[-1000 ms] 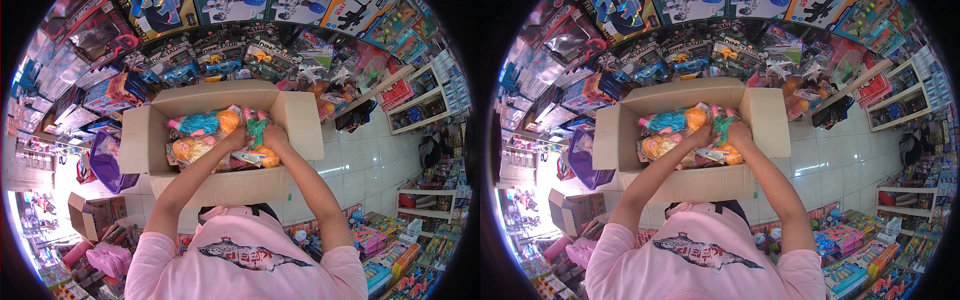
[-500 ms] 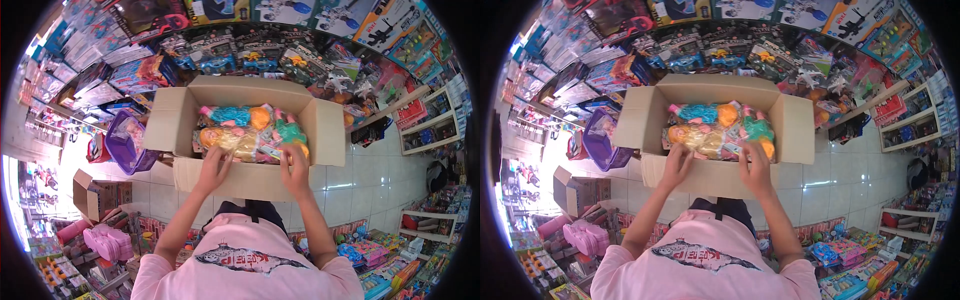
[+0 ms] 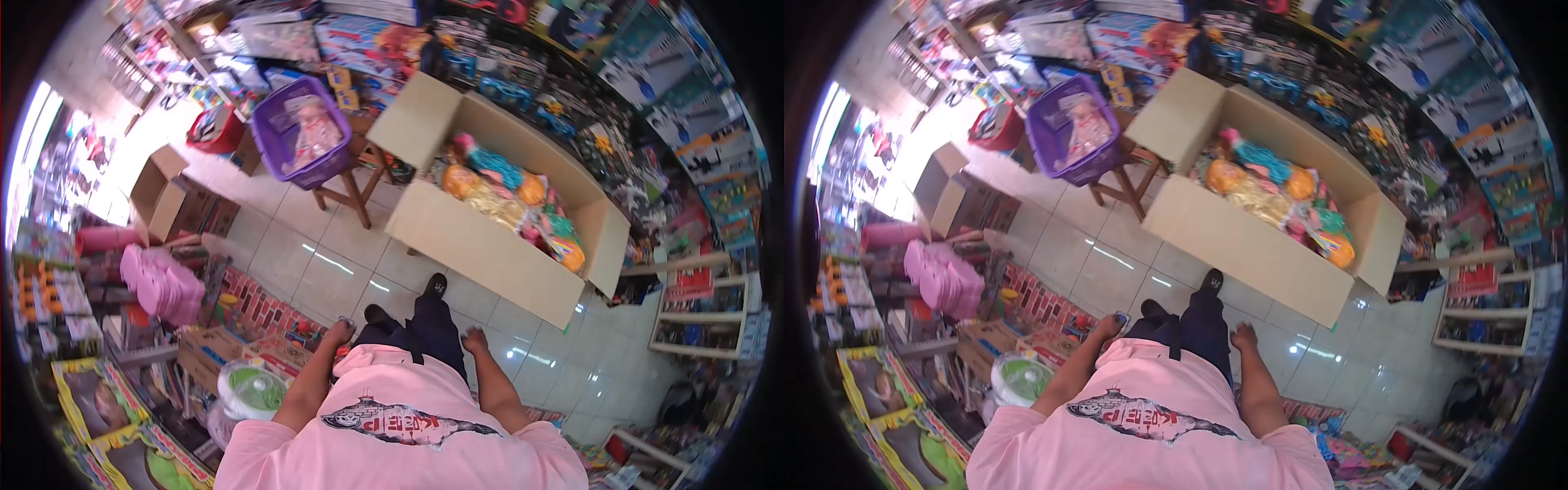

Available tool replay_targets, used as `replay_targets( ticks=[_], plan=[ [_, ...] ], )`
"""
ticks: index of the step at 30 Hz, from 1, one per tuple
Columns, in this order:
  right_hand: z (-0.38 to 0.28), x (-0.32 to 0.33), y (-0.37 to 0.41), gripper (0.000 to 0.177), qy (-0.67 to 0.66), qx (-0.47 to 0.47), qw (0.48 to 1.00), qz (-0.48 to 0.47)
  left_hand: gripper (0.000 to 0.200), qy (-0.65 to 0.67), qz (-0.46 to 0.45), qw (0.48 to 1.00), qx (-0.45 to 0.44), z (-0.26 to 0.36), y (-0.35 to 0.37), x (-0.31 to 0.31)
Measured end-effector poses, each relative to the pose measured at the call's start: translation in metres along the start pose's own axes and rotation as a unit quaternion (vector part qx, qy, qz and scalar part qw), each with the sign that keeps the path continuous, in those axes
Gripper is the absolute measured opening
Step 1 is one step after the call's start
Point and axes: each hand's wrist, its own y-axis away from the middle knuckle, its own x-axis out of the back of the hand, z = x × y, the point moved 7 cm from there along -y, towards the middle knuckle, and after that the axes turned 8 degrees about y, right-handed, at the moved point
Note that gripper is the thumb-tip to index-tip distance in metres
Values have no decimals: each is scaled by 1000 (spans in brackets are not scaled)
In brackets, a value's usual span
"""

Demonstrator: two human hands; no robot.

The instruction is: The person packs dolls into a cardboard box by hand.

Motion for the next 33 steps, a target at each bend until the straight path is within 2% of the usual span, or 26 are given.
replay_targets(
  ticks=[1,2,3,4,5,6,7,8,9,10,11,12,13,15,17,18,20,21,23,27,28,29,31,32,33],
  plan=[
    [71,-132,-66,59,0,-59,980,-189,39,-69,-59,994,55,-44,5,-25],
    [58,-107,-8,51,-79,-146,923,-348,41,-38,-75,992,98,-62,28,-31],
    [66,-111,15,47,-96,-164,880,-435,43,-6,-91,986,140,-72,54,-35],
    [59,-86,32,41,-70,-136,883,-443,43,12,-82,986,145,-76,68,-39],
    [54,-70,41,37,-44,-110,884,-452,42,121,-52,967,218,-87,84,-44],
    [51,-63,35,37,-27,-106,887,-450,43,228,-23,930,286,-105,93,-60],
    [48,-50,23,32,-29,-106,925,-363,43,244,-19,926,288,-115,94,-72],
    [47,-37,8,28,-33,-102,957,-271,42,273,-14,928,253,-135,78,-89],
    [48,-45,-14,28,-19,-94,959,-266,41,301,-6,929,216,-143,66,-94],
    [49,-58,-47,29,88,-12,971,-221,37,295,41,933,200,-111,84,-61],
    [41,-59,-70,30,193,71,963,-175,37,308,49,928,205,-99,86,-50],
    [12,-29,-58,29,32,-50,969,-239,34,295,46,934,197,-92,84,-43],
    [-17,-14,-64,29,46,-41,969,-240,35,282,43,939,190,-84,85,-33],
    [-64,3,-80,28,-36,-68,964,-253,35,340,66,917,196,-76,88,-17],
    [-127,19,-111,28,19,16,969,-248,33,458,101,865,179,-90,73,-18],
    [-162,32,-125,28,35,57,972,-224,33,466,108,859,185,-95,72,-11],
    [-231,48,-158,29,68,145,968,-193,32,610,120,764,171,-105,72,4],
    [-267,52,-176,28,83,193,960,-186,32,613,125,760,177,-117,69,8],
    [-335,75,-191,23,33,211,965,-150,31,656,211,712,139,-144,65,19],
    [-450,123,-200,29,-52,229,961,-148,31,629,207,712,232,-167,91,69],
    [-472,127,-208,29,-86,248,953,-153,32,580,215,754,223,-181,90,78],
    [-490,127,-216,28,-121,265,943,-160,32,579,212,755,225,-190,90,81],
    [-518,150,-207,26,-123,268,942,-161,32,566,245,730,294,-219,96,88],
    [-524,154,-212,26,-131,268,941,-157,32,618,236,693,285,-225,91,95],
    [-529,157,-217,25,-141,267,941,-152,32,615,234,697,284,-229,87,102]
  ],
)
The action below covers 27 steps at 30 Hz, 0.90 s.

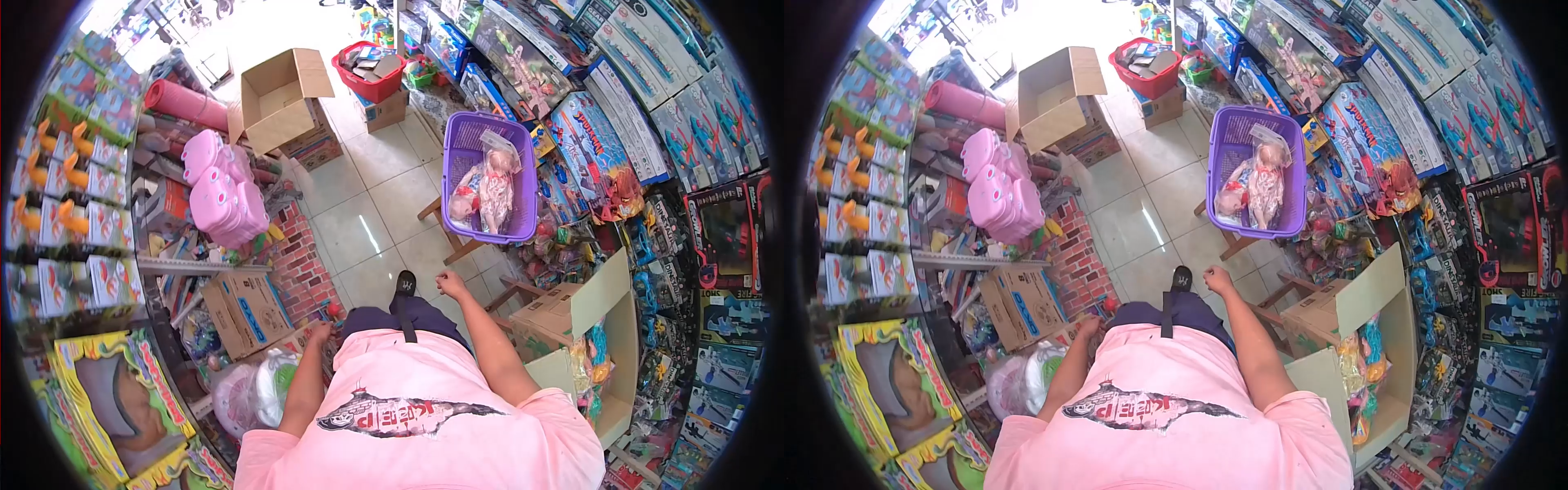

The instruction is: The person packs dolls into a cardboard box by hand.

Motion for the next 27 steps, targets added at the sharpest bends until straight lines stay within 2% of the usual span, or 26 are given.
replay_targets(
  ticks=[2,4,6,9,11,15,17,18,20,22,23,24,27],
  plan=[
    [8,8,-2,26,-20,-23,999,13,29,65,5,998,19,10,-6,2],
    [30,11,2,27,29,-109,993,-37,27,41,-8,999,23,26,-12,0],
    [66,10,3,27,14,-153,987,-56,25,15,-24,999,25,28,-30,-3],
    [97,17,21,27,12,-223,973,-54,23,53,-43,997,-25,56,-49,-8],
    [125,13,30,27,-15,-275,959,-63,26,-153,-17,988,9,106,-28,-4],
    [119,27,62,23,-60,-310,949,15,31,-132,-26,990,32,157,-57,-3],
    [117,42,66,26,-73,-302,946,96,36,-189,-63,980,8,181,-98,-6],
    [134,42,59,26,-79,-307,943,102,36,-196,-70,978,6,202,-112,-11],
    [168,61,48,27,-97,-234,904,343,33,-284,-83,950,-95,260,-137,-30],
    [93,114,89,27,-116,-259,840,463,31,-225,-109,955,-160,307,-164,-53],
    [70,137,99,26,-129,-238,810,520,33,-209,-113,947,-215,337,-168,-67],
    [50,158,107,25,-142,-214,776,576,35,-190,-118,936,-271,374,-165,-86],
    [-21,213,120,21,-154,-80,733,657,29,-104,-166,912,-361,487,-99,-151]
  ],
)
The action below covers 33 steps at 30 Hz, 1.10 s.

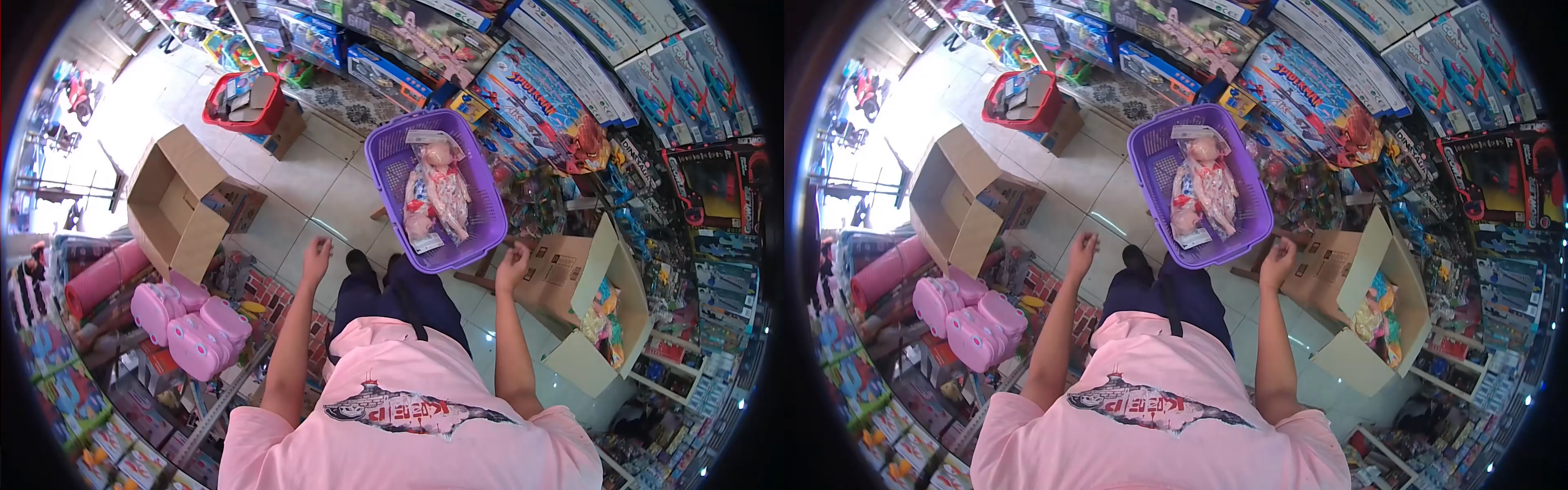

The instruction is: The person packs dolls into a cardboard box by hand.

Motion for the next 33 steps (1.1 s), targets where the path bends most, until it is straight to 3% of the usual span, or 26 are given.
replay_targets(
  ticks=[2,4,8,10,12,14,15,16,17,18,19,21,22,25,26,27,29,30,33],
  plan=[
    [-45,-3,-12,21,-39,8,999,22,26,62,-24,997,-45,74,-21,-34],
    [-88,-17,-18,22,-55,36,997,-30,25,110,-59,989,-75,142,-28,-71],
    [-114,-64,-34,24,-51,72,992,-94,26,149,-133,977,-80,205,-38,-148],
    [-112,-98,-38,25,-27,35,979,-198,29,75,-142,981,-105,206,-49,-181],
    [-86,-132,-46,30,5,23,973,-230,33,2,-149,980,-133,198,-66,-208],
    [-57,-161,-47,36,37,11,964,-262,54,-93,-191,976,-47,154,-86,-240],
    [-57,-173,-46,42,81,81,958,-262,54,-96,-194,975,-47,122,-99,-253],
    [-62,-182,-43,49,125,149,946,-261,50,-208,-163,953,-147,86,-112,-266],
    [-70,-182,-41,49,123,145,947,-260,48,-315,-130,908,-243,49,-121,-279],
    [-82,-178,-39,55,174,142,940,-257,71,-305,-170,918,-187,-1,-139,-287],
    [-87,-179,-41,60,225,139,930,-255,71,-308,-173,917,-187,22,-136,-291],
    [-72,-193,-43,71,228,79,934,-262,98,-341,-180,917,104,64,-119,-284],
    [-81,-189,-42,73,244,82,932,-254,119,-319,-165,923,138,59,-121,-283],
    [-87,-189,-40,86,277,113,922,-248,129,-285,-143,937,146,63,-123,-284],
    [-89,-191,-39,91,291,123,909,-272,127,-349,-38,936,35,79,-125,-281],
    [-90,-193,-38,95,306,133,895,-296,127,-351,-41,935,35,77,-128,-282],
    [-86,-193,-42,101,329,130,878,-323,128,-294,-91,923,231,52,-123,-273],
    [-84,-194,-42,100,321,131,872,-345,125,-348,-49,916,195,55,-126,-270],
    [-72,-200,-45,98,290,98,871,-384,121,-353,-92,921,137,56,-133,-271]
  ],
)
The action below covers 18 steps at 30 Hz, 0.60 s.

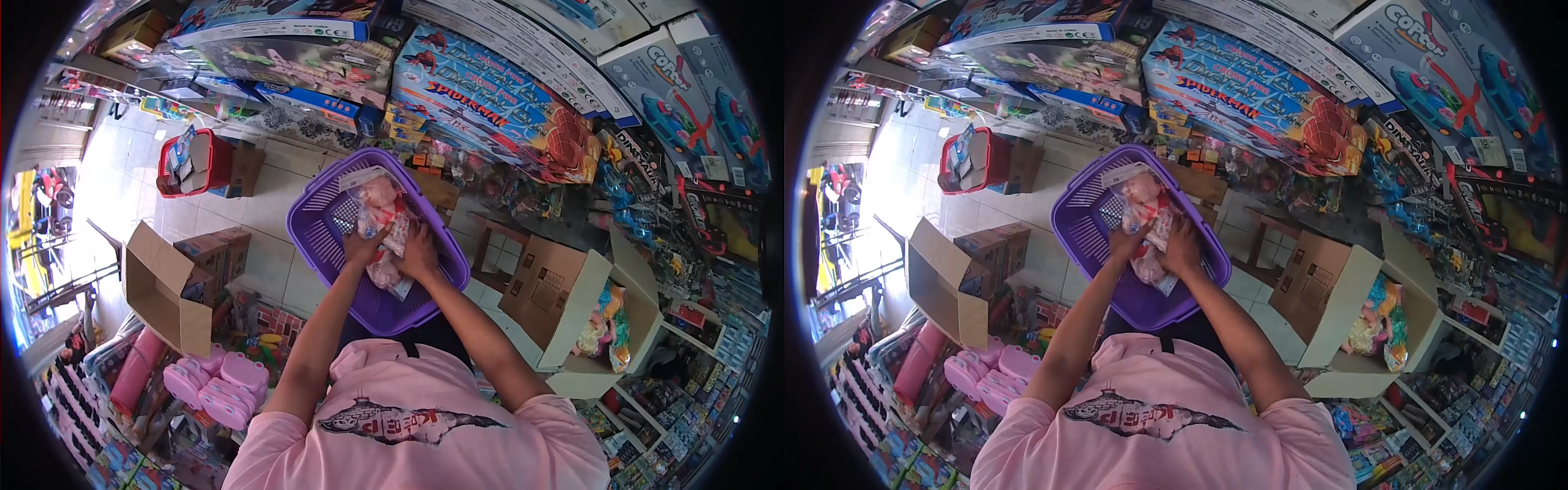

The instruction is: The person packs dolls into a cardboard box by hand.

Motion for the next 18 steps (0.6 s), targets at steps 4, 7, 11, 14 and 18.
replay_targets(
  ticks=[4,7,11,14,18],
  plan=[
    [11,-10,-9,82,-41,4,999,3,105,153,63,986,-8,-2,12,8],
    [1,5,-8,66,-104,8,993,-57,66,348,-45,934,67,23,52,19],
    [-7,29,7,58,-125,24,991,35,59,368,-12,929,-22,26,75,36],
    [-14,53,28,53,-152,34,983,99,61,425,1,904,-51,31,102,56],
    [-21,66,71,53,-318,4,945,80,64,492,-37,864,-98,38,146,88]
  ],
)
